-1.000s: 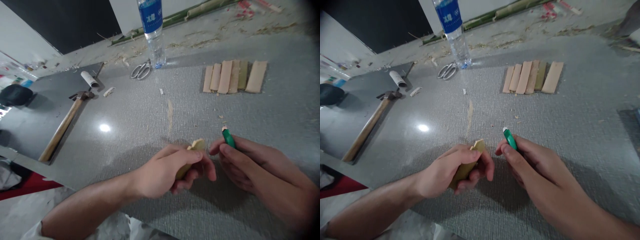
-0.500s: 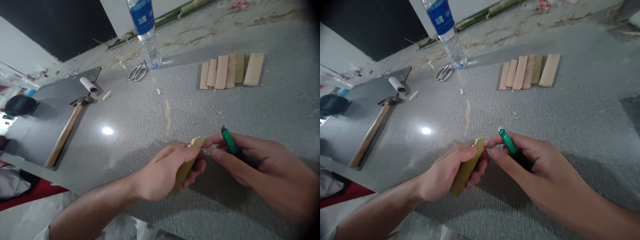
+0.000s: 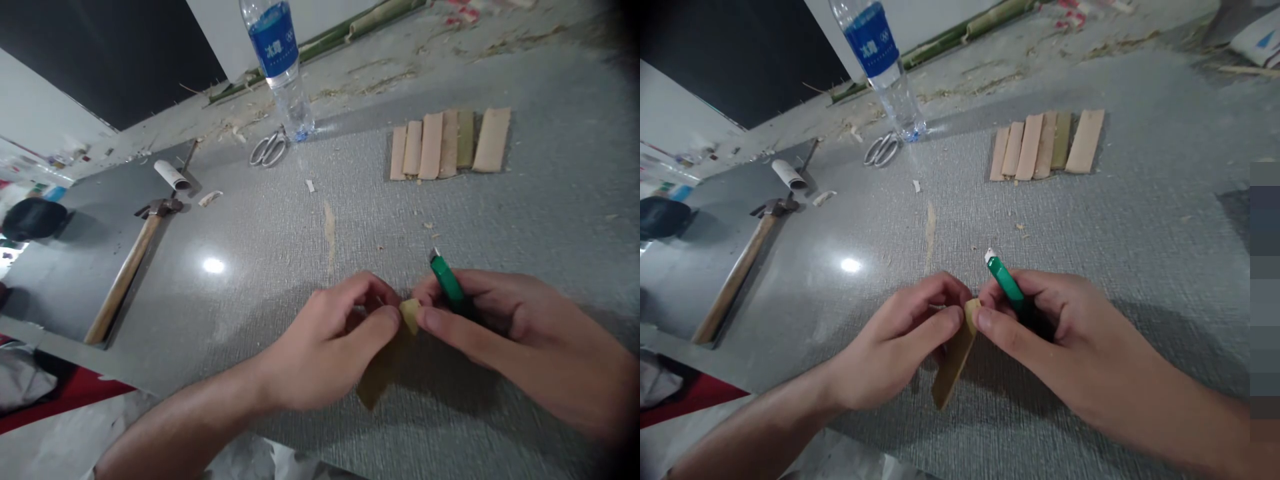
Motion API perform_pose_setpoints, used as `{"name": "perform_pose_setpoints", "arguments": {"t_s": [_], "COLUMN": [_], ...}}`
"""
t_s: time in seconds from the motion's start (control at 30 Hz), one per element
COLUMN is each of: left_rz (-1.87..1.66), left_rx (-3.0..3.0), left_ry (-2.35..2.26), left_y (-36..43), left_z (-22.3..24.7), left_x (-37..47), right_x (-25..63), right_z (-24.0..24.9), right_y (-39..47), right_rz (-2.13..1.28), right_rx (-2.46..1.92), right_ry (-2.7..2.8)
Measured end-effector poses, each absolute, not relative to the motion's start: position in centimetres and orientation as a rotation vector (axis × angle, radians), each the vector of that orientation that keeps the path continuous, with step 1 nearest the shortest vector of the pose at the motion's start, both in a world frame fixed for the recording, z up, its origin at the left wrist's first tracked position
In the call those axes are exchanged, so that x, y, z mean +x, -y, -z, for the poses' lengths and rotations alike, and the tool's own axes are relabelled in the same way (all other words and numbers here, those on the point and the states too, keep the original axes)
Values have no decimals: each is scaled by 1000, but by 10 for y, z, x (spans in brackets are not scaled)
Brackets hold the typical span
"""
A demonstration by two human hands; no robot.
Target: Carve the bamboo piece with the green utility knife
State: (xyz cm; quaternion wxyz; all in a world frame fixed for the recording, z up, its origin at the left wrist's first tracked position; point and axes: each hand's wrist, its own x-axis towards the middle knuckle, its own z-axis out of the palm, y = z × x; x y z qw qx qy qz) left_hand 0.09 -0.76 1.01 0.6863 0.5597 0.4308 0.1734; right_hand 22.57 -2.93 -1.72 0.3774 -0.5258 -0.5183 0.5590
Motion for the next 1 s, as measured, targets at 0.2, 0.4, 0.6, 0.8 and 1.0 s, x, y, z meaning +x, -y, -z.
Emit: {"name": "perform_pose_setpoints", "arguments": {"t_s": [0.2,0.4,0.6,0.8,1.0], "left_rz": [-570,-608,-615,-600,-681], "left_rx": [1365,1320,1453,1520,1551], "left_ry": [-978,-1057,-1081,-1166,-1108], "left_y": [13,12,11,8,6], "left_z": [-4,-3,0,-2,0], "left_x": [3,6,4,0,0], "right_x": [228,228,226,228,226], "right_z": [17,20,22,27,21], "right_y": [32,34,35,35,32], "right_rz": [-1462,-1430,-1430,-1462,-1479], "right_rx": [-1334,-1365,-1410,-1419,-1408], "right_ry": [1311,1306,1265,1211,1198]}}
